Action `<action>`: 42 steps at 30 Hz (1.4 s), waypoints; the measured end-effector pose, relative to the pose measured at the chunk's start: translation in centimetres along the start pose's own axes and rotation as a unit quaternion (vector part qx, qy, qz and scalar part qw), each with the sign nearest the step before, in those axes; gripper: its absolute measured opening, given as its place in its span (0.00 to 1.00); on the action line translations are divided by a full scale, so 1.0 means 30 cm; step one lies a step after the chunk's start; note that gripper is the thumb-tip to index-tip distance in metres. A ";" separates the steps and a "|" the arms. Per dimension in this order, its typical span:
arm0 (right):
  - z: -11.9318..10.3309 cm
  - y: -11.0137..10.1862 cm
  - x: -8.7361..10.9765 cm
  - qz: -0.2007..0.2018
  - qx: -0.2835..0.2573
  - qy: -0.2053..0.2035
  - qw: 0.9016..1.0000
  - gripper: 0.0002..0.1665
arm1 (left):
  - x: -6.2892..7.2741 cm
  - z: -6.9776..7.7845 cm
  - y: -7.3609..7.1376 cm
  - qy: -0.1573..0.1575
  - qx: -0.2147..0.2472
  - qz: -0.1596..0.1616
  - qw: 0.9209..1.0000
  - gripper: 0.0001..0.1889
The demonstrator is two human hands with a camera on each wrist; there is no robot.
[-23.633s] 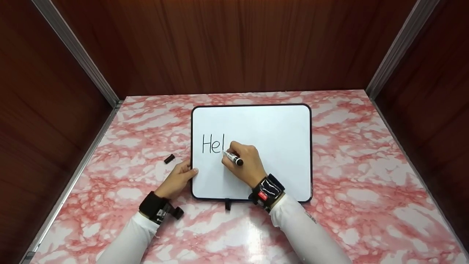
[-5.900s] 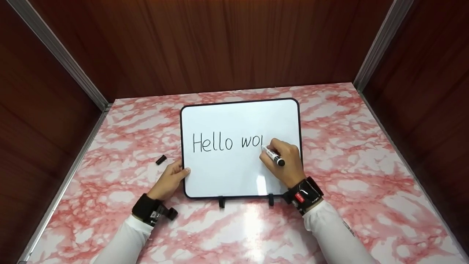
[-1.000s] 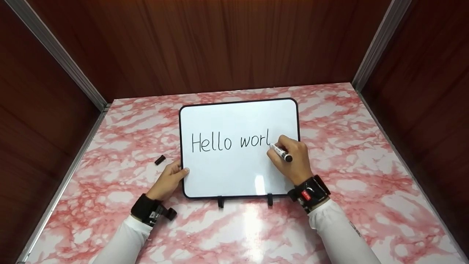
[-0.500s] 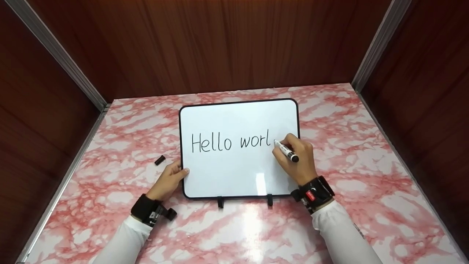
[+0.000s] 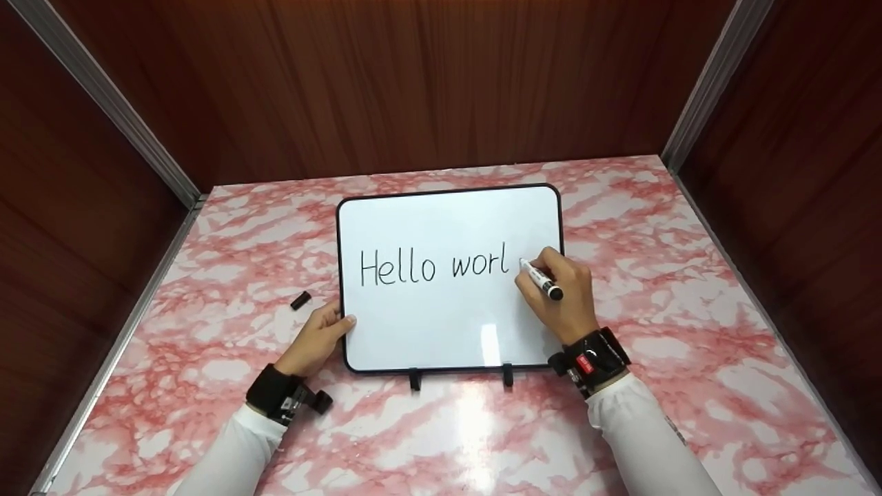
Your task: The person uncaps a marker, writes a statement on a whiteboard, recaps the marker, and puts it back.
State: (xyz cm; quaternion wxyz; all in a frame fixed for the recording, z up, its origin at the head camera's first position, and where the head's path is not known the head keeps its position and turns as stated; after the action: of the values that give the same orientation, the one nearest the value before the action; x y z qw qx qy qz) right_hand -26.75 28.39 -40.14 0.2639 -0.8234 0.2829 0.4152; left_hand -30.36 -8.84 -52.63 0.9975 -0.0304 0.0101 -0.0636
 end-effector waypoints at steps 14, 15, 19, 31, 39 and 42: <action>0.003 0.011 -0.006 -0.005 0.006 0.008 1.000 0.07 | 0.003 0.014 0.009 0.011 0.009 -0.006 1.000 0.25; 0.002 0.012 -0.007 -0.005 0.005 0.009 1.000 0.07 | 0.003 0.015 0.009 0.010 0.008 -0.005 1.000 0.25; -0.002 0.018 -0.006 -0.010 0.004 0.004 1.000 0.08 | 0.003 0.014 0.007 0.007 0.003 0.000 1.000 0.25; -0.021 0.031 0.011 -0.033 -0.017 -0.025 0.999 0.11 | 0.001 0.010 0.003 0.009 0.008 0.001 1.000 0.24; -0.021 0.024 0.026 -0.028 -0.014 -0.030 0.999 0.14 | 0.004 0.012 0.002 0.006 -0.003 0.005 1.000 0.24; -0.013 0.019 0.030 -0.025 -0.012 -0.025 0.999 0.15 | 0.003 0.009 0.000 0.006 -0.007 0.008 1.000 0.24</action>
State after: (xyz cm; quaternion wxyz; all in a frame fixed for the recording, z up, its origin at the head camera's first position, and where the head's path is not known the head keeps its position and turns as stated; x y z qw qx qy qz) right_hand -26.48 27.51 -40.81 0.2713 -0.8226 0.2510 0.4322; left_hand -30.25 -8.83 -52.35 0.9976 -0.0367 0.0166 -0.0562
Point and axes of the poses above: each hand's wrist, its own x-axis away from the middle knuckle, its own y-axis out of the palm, z = x × y, the point moved 9 cm from there along -x, towards the middle knuckle, and after that the axes turned 14 degrees about z, right-handed, at the moved point
